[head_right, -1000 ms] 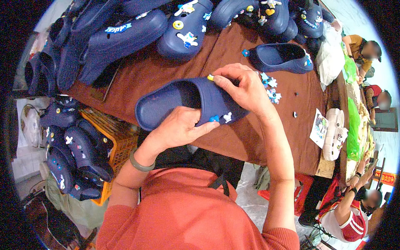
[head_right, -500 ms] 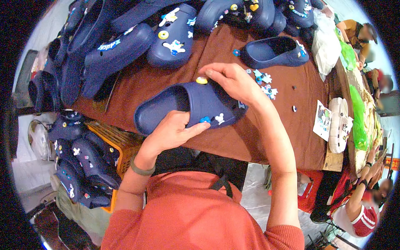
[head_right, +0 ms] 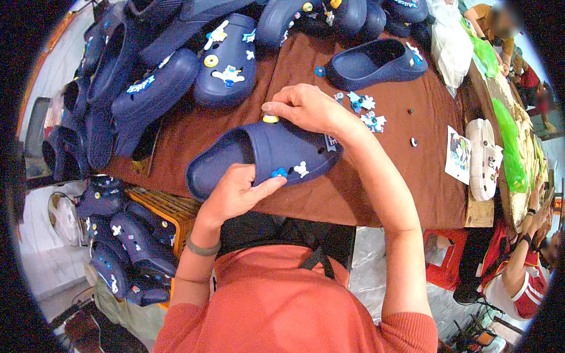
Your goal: Manually attaching decorative charms and labels to rubber clog-style shoes.
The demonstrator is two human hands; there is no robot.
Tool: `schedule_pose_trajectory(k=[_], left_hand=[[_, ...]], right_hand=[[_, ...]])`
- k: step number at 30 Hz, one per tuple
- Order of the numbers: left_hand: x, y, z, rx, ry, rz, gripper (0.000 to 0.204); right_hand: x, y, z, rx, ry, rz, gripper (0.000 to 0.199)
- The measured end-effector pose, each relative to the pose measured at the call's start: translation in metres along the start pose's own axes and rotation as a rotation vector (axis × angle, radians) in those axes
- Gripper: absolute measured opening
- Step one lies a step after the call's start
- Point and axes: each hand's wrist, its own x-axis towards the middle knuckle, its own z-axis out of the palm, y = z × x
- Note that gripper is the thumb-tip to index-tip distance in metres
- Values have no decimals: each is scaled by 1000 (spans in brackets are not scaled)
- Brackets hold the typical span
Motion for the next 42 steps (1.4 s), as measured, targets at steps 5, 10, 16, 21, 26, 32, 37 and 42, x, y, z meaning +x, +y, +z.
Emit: schedule_pose_trajectory(k=[5, 10, 16, 21, 26, 32, 37, 42], left_hand=[[0, -2, -1, -3, -20, -33, 22], [2, 9, 2, -79, 54, 8, 25], [1, 2, 3, -62, 49, 36, 23], [1, 6, -3, -7, -31, -29, 23], [1, -1, 2, -34, 45, 32, 24], [2, 4, 2, -52, 43, 31, 23], [1, 2, 7, -58, 100, 63, 24], [3, 14, 2, -3, 44, -27, 24]], right_hand=[[-2, 6, 5, 172, 103, -184, 26], [-4, 10, -5, 70, -2, -154, 24], [-15, -4, -6, -203, 98, -33, 28], [-19, 5, -2, -257, 179, -54, 26], [-22, 11, 1, 6, 189, -250, 21], [-27, 2, -3, -114, 185, -132, 21], [-40, 0, -13, 156, 307, 58, 24], [-80, 34, -55, 460, 621, 221, 28]])
